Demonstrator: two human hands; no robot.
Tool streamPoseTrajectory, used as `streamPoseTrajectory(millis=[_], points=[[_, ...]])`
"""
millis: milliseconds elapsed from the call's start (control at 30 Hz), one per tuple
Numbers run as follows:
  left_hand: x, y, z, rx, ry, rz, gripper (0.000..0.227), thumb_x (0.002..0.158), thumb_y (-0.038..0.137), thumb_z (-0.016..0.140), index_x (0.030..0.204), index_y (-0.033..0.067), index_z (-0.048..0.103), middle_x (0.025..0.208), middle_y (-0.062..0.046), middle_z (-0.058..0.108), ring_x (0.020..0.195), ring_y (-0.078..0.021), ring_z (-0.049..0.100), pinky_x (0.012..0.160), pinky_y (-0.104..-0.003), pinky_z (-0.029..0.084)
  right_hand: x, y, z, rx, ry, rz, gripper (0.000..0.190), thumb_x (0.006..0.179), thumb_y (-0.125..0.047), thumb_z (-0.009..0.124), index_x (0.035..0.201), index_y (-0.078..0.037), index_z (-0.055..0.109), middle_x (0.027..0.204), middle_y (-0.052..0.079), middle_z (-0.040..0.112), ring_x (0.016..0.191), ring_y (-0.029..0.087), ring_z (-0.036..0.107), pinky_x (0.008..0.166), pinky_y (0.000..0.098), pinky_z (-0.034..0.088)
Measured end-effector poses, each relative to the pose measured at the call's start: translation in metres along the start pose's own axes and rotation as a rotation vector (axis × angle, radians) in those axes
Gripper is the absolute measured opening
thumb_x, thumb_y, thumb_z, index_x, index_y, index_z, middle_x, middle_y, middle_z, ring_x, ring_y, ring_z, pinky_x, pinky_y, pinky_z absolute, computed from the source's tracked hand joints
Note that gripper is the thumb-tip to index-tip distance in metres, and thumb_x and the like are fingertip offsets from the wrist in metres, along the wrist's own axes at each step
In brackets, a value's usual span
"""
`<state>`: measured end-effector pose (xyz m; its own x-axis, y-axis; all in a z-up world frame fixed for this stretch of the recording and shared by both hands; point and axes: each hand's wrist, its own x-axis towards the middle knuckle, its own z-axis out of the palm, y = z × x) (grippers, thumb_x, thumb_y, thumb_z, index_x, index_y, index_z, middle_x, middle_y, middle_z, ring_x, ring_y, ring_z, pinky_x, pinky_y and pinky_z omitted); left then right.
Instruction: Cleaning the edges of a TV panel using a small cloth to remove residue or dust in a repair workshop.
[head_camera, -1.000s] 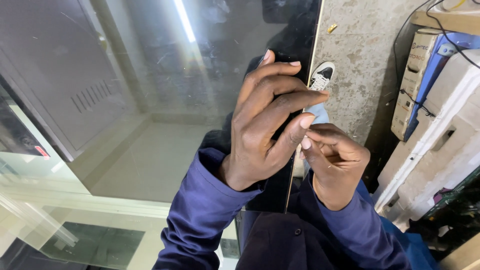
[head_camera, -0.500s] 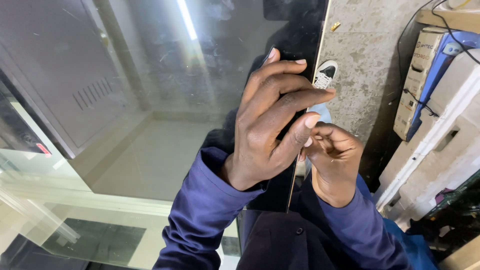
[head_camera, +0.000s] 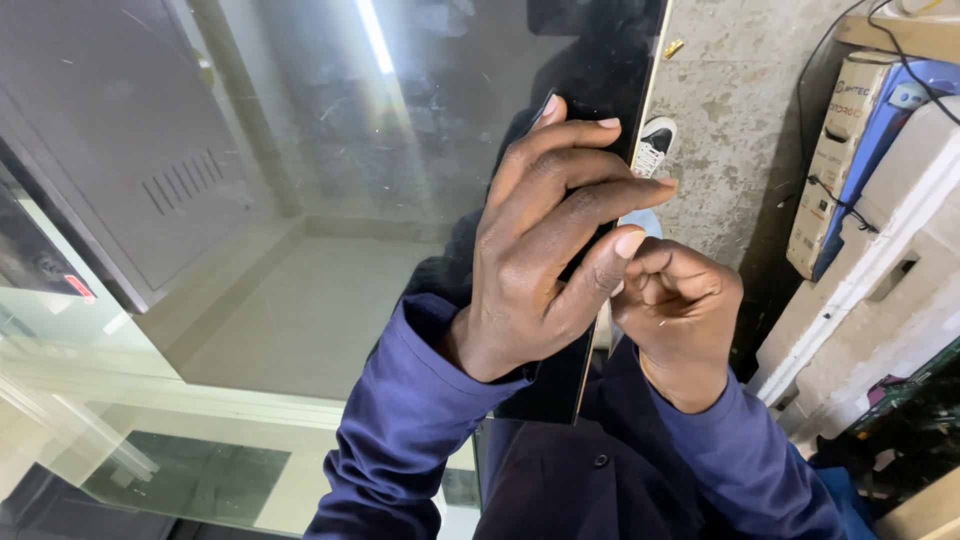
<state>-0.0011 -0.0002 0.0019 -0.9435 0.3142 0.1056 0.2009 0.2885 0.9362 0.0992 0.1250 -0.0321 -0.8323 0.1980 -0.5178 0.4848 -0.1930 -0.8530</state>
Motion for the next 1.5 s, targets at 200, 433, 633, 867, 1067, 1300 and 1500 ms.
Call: streamPoseTrajectory(millis=[200, 433, 633, 867, 1067, 1300, 1500], points=[[-0.001, -0.002, 0.0, -0.013, -0.003, 0.0, 0.04, 0.105, 0.026, 0.036, 0.108, -0.0003, 0.066, 0.102, -0.016, 0.063, 0.118, -0.0338, 0.055, 0.123, -0.054, 0.037, 0.005, -0.01, 0.007, -0.053, 0.018, -0.081, 0.016, 0.081, 0.011, 0.06, 0.077, -0.003, 0.054, 0.063, 0.0, 0.047, 0.059, 0.003, 0.039, 0.057, 0.0204, 0.033], [0.0, -0.003, 0.001, -0.008, -0.005, 0.011, 0.042, 0.105, 0.026, 0.035, 0.108, -0.0019, 0.065, 0.102, -0.016, 0.062, 0.118, -0.0348, 0.055, 0.123, -0.053, 0.037, 0.009, -0.012, 0.007, -0.035, 0.012, -0.083, 0.012, 0.087, 0.007, 0.064, 0.081, -0.001, 0.059, 0.069, 0.003, 0.057, 0.063, 0.005, 0.048, 0.059, 0.0208, 0.04], [0.0, -0.002, 0.001, -0.006, -0.005, 0.002, 0.04, 0.105, 0.025, 0.035, 0.109, -0.0014, 0.065, 0.101, -0.017, 0.062, 0.118, -0.0343, 0.055, 0.124, -0.054, 0.036, 0.001, -0.001, 0.002, -0.031, 0.026, -0.031, 0.018, 0.084, 0.01, 0.065, 0.08, -0.005, 0.055, 0.066, -0.002, 0.049, 0.063, 0.001, 0.043, 0.061, 0.0192, 0.038], [0.001, -0.002, 0.001, -0.005, 0.004, 0.004, 0.043, 0.105, 0.026, 0.034, 0.107, -0.0016, 0.066, 0.1, -0.016, 0.063, 0.117, -0.0333, 0.055, 0.122, -0.053, 0.036, 0.004, -0.001, 0.001, -0.023, 0.02, -0.081, 0.01, 0.088, 0.002, 0.067, 0.084, -0.003, 0.058, 0.073, 0.002, 0.057, 0.067, 0.004, 0.049, 0.062, 0.0219, 0.042], [0.001, -0.002, 0.001, -0.002, -0.002, 0.004, 0.044, 0.105, 0.026, 0.033, 0.108, -0.0025, 0.066, 0.101, -0.017, 0.063, 0.117, -0.0337, 0.055, 0.123, -0.052, 0.037, 0.014, -0.011, 0.006, -0.053, 0.02, -0.092, 0.014, 0.089, 0.002, 0.066, 0.08, -0.004, 0.056, 0.071, 0.002, 0.056, 0.062, 0.003, 0.047, 0.058, 0.0205, 0.039], [-0.003, -0.003, 0.002, -0.031, 0.026, -0.011, 0.041, 0.106, 0.026, 0.034, 0.109, -0.0014, 0.065, 0.101, -0.017, 0.064, 0.117, -0.0338, 0.056, 0.123, -0.054, 0.039, -0.02, 0.004, 0.004, 0.07, -0.033, -0.049, 0.007, 0.091, -0.004, 0.065, 0.087, -0.003, 0.06, 0.082, 0.008, 0.06, 0.08, 0.014, 0.058, 0.075, 0.0256, 0.049], [-0.011, 0.006, -0.011, -0.22, 0.135, -0.042, 0.042, 0.109, 0.034, 0.037, 0.099, 0.0005, 0.06, 0.096, -0.014, 0.062, 0.114, -0.0304, 0.058, 0.115, -0.056, 0.053, -0.034, 0.017, 0.003, 0.116, 0.012, -0.015, 0.005, 0.091, -0.002, 0.066, 0.092, -0.004, 0.062, 0.086, 0.008, 0.058, 0.084, 0.015, 0.057, 0.077, 0.0232, 0.047]])
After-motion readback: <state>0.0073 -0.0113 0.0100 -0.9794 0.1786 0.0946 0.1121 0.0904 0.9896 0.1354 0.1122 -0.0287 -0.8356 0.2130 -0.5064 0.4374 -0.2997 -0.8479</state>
